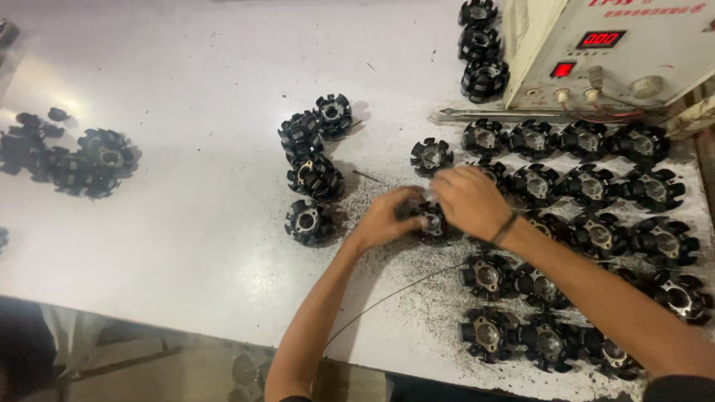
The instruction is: The person arranges black rotor/impeller castings into rows on the workbench, then uses a soldering iron to solder the center hub of each rotor one at a time, working through the grid and repositioning parts as needed.
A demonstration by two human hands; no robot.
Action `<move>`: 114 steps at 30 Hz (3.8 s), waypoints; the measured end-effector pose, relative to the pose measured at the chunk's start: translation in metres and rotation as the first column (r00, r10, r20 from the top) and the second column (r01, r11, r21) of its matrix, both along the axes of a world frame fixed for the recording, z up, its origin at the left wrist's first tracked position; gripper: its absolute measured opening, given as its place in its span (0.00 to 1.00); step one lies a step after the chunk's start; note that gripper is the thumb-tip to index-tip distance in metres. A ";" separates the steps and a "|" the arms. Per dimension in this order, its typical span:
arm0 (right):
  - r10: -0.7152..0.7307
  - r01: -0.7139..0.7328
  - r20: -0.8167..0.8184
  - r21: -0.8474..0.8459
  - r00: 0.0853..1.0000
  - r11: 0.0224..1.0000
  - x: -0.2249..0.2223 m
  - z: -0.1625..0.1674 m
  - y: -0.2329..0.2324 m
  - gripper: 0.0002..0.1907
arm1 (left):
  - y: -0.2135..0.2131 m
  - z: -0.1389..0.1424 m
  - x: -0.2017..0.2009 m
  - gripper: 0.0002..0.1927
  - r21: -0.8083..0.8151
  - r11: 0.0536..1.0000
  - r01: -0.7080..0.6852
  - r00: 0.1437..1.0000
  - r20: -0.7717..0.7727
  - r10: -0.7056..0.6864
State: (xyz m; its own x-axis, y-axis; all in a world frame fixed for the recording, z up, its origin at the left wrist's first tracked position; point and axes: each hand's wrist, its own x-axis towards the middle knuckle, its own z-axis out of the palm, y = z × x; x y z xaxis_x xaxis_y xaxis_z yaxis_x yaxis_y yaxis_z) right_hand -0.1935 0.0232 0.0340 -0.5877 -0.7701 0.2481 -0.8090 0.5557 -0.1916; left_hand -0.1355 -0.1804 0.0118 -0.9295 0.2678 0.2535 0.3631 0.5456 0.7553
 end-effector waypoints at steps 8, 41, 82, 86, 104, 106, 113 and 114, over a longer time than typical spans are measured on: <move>-0.082 0.085 -0.027 0.142 0.996 0.986 0.030 -0.019 0.001 0.25 | 0.013 0.029 -0.101 0.17 -0.173 0.982 0.075 0.992 -0.089 -0.092; 0.000 0.068 -0.184 0.365 0.983 0.928 0.003 -0.016 0.009 0.20 | 0.001 0.008 0.040 0.17 -0.186 0.963 0.195 0.978 0.109 -0.177; 0.215 -0.221 0.051 0.273 0.975 0.936 0.122 0.014 0.033 0.18 | 0.022 0.017 0.205 0.21 -0.207 0.961 0.182 0.977 0.151 -0.153; 0.191 -0.212 0.100 0.265 0.976 0.941 0.119 0.019 0.034 0.20 | 0.023 -0.002 0.205 0.22 -0.088 0.986 0.142 0.986 0.100 -0.133; 0.243 -0.240 0.287 -0.045 0.927 0.970 0.025 0.019 -0.162 0.45 | -0.084 -0.006 0.105 0.61 -0.017 0.781 -0.624 0.781 -0.055 0.622; 0.211 -0.215 0.345 -0.028 0.914 0.976 0.005 0.030 -0.158 0.41 | -0.089 0.001 0.090 0.62 -0.054 0.820 -0.569 0.822 -0.076 0.565; 0.124 -0.113 -0.033 0.246 0.992 0.963 -0.066 0.063 -0.103 0.23 | -0.072 0.024 0.037 0.53 -0.175 0.875 -0.450 0.891 -0.024 0.454; 0.128 -0.114 -0.041 0.253 0.991 0.961 -0.072 0.066 -0.100 0.22 | -0.063 0.028 0.028 0.51 -0.158 0.881 -0.445 0.895 -0.064 0.441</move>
